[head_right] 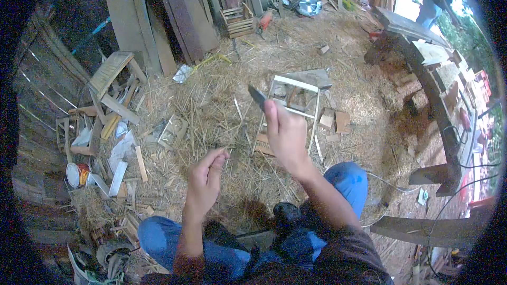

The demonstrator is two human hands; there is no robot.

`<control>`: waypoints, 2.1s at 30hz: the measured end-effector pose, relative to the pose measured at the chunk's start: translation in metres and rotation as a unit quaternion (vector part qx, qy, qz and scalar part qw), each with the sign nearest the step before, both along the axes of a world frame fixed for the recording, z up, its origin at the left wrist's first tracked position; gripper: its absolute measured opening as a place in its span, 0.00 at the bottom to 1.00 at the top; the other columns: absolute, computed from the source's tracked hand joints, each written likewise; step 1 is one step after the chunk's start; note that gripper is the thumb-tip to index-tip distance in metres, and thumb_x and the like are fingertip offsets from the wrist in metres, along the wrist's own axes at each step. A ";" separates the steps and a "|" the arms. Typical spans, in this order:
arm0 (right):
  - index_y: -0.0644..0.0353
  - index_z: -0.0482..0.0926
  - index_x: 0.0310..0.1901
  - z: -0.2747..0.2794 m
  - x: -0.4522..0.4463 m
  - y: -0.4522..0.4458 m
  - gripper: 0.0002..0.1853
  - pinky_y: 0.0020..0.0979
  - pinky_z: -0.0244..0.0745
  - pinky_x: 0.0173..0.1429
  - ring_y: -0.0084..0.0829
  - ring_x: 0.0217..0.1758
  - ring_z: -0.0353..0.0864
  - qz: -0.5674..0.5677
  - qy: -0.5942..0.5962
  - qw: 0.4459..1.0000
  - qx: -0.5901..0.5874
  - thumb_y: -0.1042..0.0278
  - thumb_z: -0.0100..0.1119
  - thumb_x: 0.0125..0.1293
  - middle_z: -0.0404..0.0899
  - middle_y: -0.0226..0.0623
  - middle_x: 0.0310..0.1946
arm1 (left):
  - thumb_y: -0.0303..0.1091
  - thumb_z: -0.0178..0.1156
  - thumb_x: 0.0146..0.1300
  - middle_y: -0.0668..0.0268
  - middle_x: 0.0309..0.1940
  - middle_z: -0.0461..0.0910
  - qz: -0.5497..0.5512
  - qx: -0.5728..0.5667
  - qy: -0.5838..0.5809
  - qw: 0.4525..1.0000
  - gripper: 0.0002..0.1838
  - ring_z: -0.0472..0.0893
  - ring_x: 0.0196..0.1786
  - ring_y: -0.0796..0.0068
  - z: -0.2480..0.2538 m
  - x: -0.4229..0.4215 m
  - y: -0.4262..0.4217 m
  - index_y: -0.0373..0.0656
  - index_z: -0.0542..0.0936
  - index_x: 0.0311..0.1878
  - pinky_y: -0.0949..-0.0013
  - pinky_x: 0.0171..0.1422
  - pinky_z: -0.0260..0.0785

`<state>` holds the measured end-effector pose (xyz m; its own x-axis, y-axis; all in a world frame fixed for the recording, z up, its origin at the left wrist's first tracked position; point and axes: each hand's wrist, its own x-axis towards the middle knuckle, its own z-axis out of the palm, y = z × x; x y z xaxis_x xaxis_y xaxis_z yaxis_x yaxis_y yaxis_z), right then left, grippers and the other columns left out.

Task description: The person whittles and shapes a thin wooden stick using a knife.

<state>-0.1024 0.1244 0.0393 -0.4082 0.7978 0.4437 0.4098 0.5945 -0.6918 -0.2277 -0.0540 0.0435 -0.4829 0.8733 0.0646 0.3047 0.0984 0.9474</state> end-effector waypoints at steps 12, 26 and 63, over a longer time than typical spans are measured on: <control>0.63 0.80 0.37 0.010 0.000 -0.009 0.17 0.41 0.67 0.24 0.45 0.17 0.76 -0.004 0.052 0.999 -0.012 0.61 0.49 0.80 0.71 0.47 0.15 | 0.30 0.57 0.74 0.52 0.41 0.87 0.006 0.027 0.113 0.993 0.11 0.88 0.44 0.55 -0.010 -0.004 0.004 0.38 0.82 0.53 0.63 0.45 0.79; 0.62 0.83 0.38 0.002 0.011 0.007 0.18 0.42 0.69 0.23 0.47 0.16 0.77 -0.034 0.009 0.998 0.045 0.59 0.49 0.80 0.72 0.49 0.16 | 0.25 0.59 0.69 0.56 0.43 0.87 0.020 0.057 0.204 0.977 0.13 0.88 0.44 0.56 -0.007 -0.008 0.005 0.43 0.83 0.54 0.61 0.44 0.80; 0.60 0.79 0.43 0.005 0.007 -0.030 0.15 0.43 0.72 0.32 0.44 0.28 0.78 0.085 0.025 0.982 0.166 0.58 0.47 0.78 0.76 0.41 0.28 | 0.27 0.56 0.73 0.51 0.38 0.86 0.014 0.012 0.078 0.997 0.11 0.86 0.37 0.53 -0.003 0.011 0.025 0.35 0.82 0.53 0.61 0.41 0.75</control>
<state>-0.0958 0.0946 0.0447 -0.4941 0.5273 0.6912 0.2551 0.8480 -0.4646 -0.2165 -0.0295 0.0403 -0.4889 0.8572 0.1619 0.4468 0.0867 0.8904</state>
